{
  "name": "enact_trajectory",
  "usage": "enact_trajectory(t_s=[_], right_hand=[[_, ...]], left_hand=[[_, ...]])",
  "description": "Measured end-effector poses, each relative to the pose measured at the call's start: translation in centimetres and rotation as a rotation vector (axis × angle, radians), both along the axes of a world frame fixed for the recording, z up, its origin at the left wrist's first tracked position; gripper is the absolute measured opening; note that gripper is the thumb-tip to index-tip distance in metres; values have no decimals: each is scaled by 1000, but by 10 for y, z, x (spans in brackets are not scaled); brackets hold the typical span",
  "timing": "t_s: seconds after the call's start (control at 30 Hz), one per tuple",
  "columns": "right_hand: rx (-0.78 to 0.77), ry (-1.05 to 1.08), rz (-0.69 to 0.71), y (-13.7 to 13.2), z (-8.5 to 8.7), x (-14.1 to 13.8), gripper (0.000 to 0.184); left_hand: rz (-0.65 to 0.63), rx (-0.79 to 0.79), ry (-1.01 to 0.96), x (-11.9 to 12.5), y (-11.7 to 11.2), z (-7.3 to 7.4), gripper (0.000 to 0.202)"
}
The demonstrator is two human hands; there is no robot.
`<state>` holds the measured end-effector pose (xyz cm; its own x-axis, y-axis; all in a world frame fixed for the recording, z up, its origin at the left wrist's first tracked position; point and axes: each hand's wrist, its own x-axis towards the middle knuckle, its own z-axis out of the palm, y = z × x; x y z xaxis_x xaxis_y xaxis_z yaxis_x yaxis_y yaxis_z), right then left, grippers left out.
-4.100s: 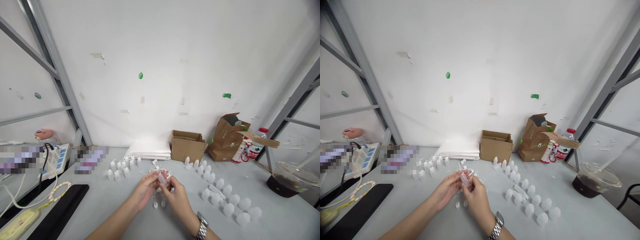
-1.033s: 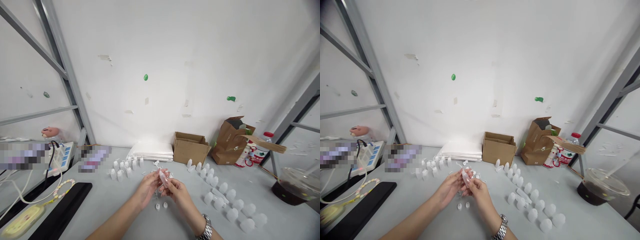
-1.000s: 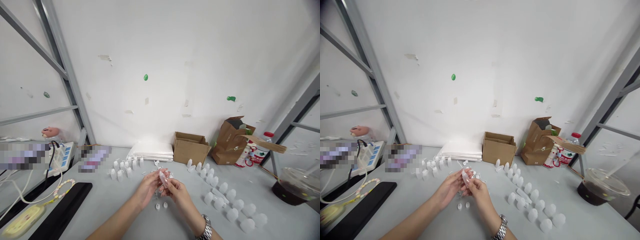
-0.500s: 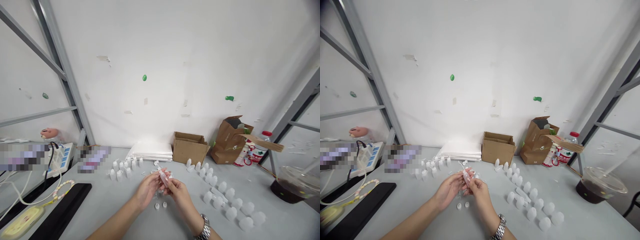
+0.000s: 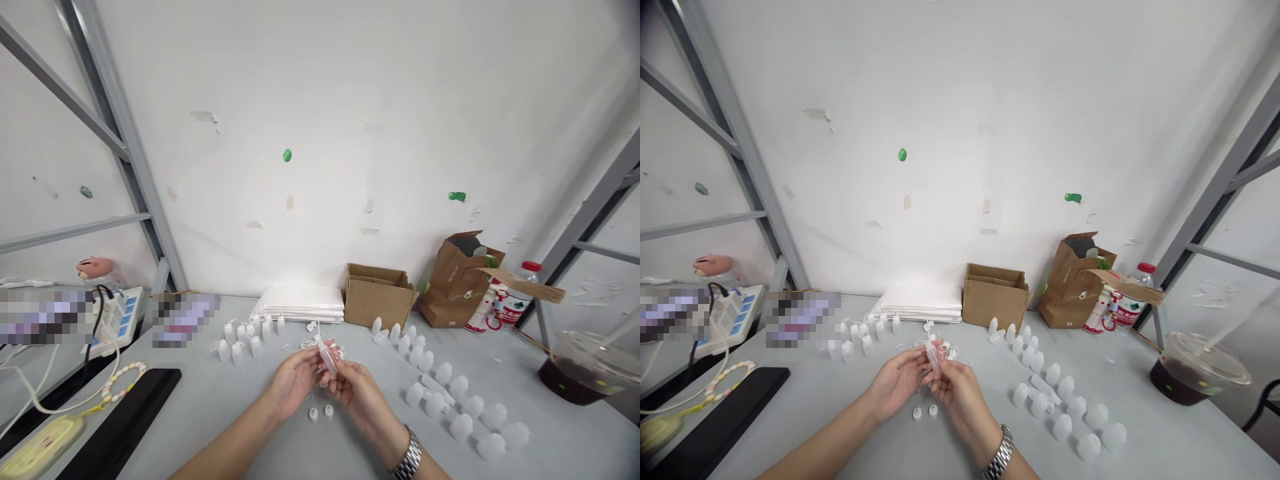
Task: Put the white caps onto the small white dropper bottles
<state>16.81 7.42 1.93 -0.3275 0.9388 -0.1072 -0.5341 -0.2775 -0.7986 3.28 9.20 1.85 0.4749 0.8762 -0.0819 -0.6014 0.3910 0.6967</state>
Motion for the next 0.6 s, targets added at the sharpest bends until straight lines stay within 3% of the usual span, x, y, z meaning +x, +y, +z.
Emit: enact_trajectory(t_s=[0.2, 0.43, 0.5, 0.6], right_hand=[[-101, 130, 120, 3, 0, 3, 28], [-109, 192, 184, 2, -1, 0, 29], [-104, 182, 133, 3, 2, 2, 28], [-88, 179, -8, 6, 9, 10, 26]], left_hand=[[-26, -49, -37, 1, -2, 5, 33], [-9, -61, 7, 1, -3, 6, 31], [53, -15, 104, -1, -2, 7, 31], [231, 189, 464, -7, 1, 9, 28]])
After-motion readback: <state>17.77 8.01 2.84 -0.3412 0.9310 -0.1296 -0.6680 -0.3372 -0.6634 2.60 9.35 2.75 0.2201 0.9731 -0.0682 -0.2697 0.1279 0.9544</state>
